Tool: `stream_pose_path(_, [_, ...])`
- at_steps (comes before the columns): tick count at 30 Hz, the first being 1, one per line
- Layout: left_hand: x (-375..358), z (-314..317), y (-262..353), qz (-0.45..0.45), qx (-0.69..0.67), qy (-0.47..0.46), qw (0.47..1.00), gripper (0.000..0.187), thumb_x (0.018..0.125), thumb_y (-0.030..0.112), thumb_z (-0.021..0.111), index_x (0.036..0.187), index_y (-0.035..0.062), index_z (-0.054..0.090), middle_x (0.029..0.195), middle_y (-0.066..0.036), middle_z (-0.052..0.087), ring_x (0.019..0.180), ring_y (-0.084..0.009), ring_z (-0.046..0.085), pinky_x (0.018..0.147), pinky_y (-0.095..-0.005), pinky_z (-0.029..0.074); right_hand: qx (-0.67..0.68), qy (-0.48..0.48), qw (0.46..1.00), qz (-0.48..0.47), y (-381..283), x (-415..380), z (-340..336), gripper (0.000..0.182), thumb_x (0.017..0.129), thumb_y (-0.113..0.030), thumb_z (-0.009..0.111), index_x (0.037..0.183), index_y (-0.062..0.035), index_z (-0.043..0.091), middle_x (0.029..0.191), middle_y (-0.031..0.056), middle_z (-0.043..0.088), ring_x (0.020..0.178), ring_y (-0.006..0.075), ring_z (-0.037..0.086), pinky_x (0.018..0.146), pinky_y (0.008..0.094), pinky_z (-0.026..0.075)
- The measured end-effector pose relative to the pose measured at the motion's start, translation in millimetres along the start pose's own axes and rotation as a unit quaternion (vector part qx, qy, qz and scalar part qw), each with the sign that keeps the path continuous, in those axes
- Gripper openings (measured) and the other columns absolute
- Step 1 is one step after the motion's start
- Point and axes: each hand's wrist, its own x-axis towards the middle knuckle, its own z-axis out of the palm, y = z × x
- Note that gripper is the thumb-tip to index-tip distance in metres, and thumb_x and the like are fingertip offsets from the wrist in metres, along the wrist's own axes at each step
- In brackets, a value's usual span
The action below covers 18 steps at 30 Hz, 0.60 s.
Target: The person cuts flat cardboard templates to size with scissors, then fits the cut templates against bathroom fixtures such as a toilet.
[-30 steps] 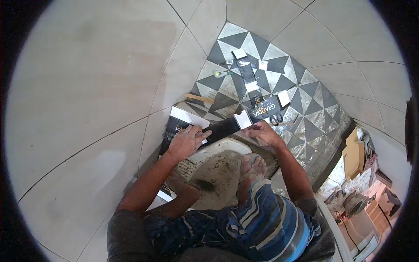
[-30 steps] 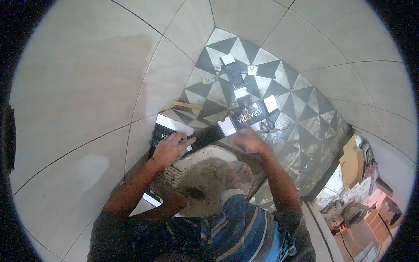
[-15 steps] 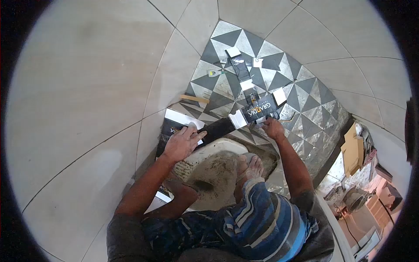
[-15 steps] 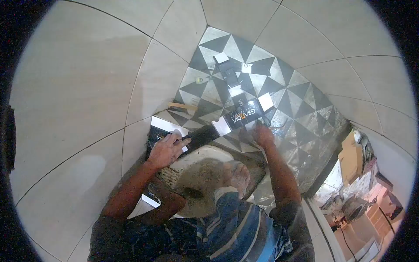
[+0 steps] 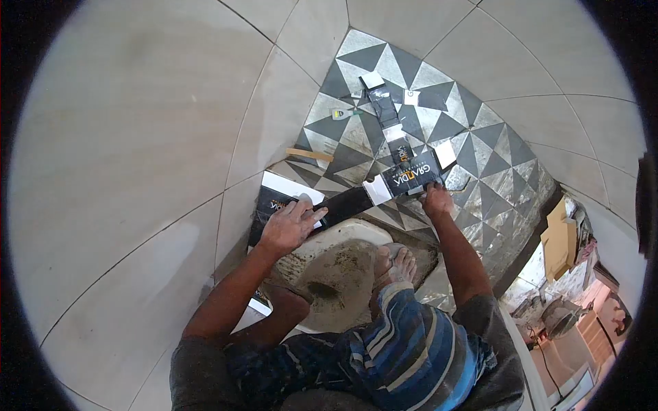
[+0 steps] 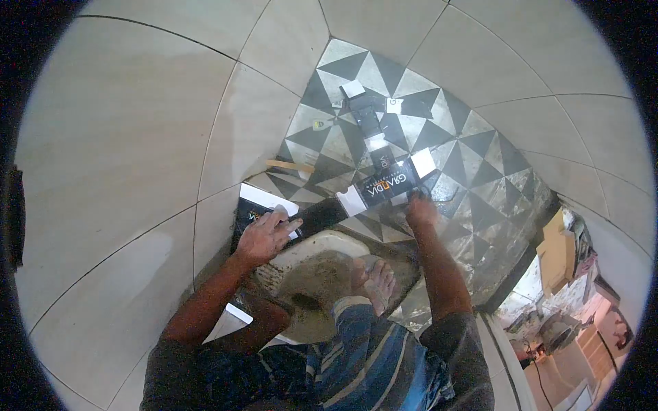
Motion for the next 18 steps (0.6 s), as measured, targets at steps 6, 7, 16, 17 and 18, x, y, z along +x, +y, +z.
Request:
stream_pose_path(6, [-1.1,1.4,2.9,-0.018,0.008,-0.005,1.000,0.050,0.094,0.019,0.068,0.144,0.0236,0.062,0.119,-0.010,0.055,0.107,-0.0288,0.063,0.089,-0.0431,0.058,-0.051,0.035,0.996,-0.058,4.0,9.3,8.9,0.044,0.093,-0.037,0.072,0.127,-0.0094,0.064,0.128,0.0170,0.064,0.123,0.0365,0.064,0.100,0.0493,0.056])
stream_pose_path(7, [-1.8,2.9,2.5,-0.012,0.019,0.004,1.000,0.050,0.094,0.019,0.068,0.144,0.0241,0.062,0.119,-0.010,0.054,0.106,-0.0287,0.063,0.089,-0.0428,0.059,-0.038,0.034,0.997,-0.054,3.6,10.5,8.8,0.043,0.093,-0.038,0.072,0.124,-0.0091,0.065,0.128,0.0176,0.064,0.123,0.0369,0.064,0.099,0.0490,0.056])
stream_pose_path(16, [-5.2,1.5,6.6,-0.012,0.035,-0.001,0.999,0.056,0.092,0.018,0.070,0.146,0.0247,0.059,0.122,-0.009,0.054,0.107,-0.0280,0.063,0.086,-0.0415,0.060,0.109,0.093,0.990,0.011,5.6,-7.3,-8.8,0.050,0.092,-0.033,0.073,0.128,-0.0048,0.054,0.126,0.0220,0.060,0.122,0.0407,0.062,0.099,0.0524,0.055])
stream_pose_path(17, [-5.6,2.1,6.3,-0.014,0.035,-0.001,0.999,0.056,0.092,0.018,0.070,0.146,0.0247,0.059,0.122,-0.009,0.054,0.107,-0.0280,0.063,0.086,-0.0415,0.060,0.109,0.093,0.990,0.009,7.9,-4.2,-5.7,0.050,0.092,-0.033,0.073,0.128,-0.0048,0.054,0.126,0.0220,0.060,0.122,0.0407,0.062,0.099,0.0524,0.055])
stream_pose_path(18, [-4.7,2.7,5.8,-0.017,0.038,0.000,0.999,0.055,0.092,0.019,0.070,0.146,0.0240,0.059,0.121,-0.008,0.054,0.107,-0.0278,0.063,0.086,-0.0414,0.060,0.117,0.081,0.990,-0.005,10.2,-0.3,-4.9,0.054,0.092,-0.029,0.074,0.135,-0.0064,0.051,0.128,0.0229,0.059,0.119,0.0418,0.063,0.098,0.0528,0.055])
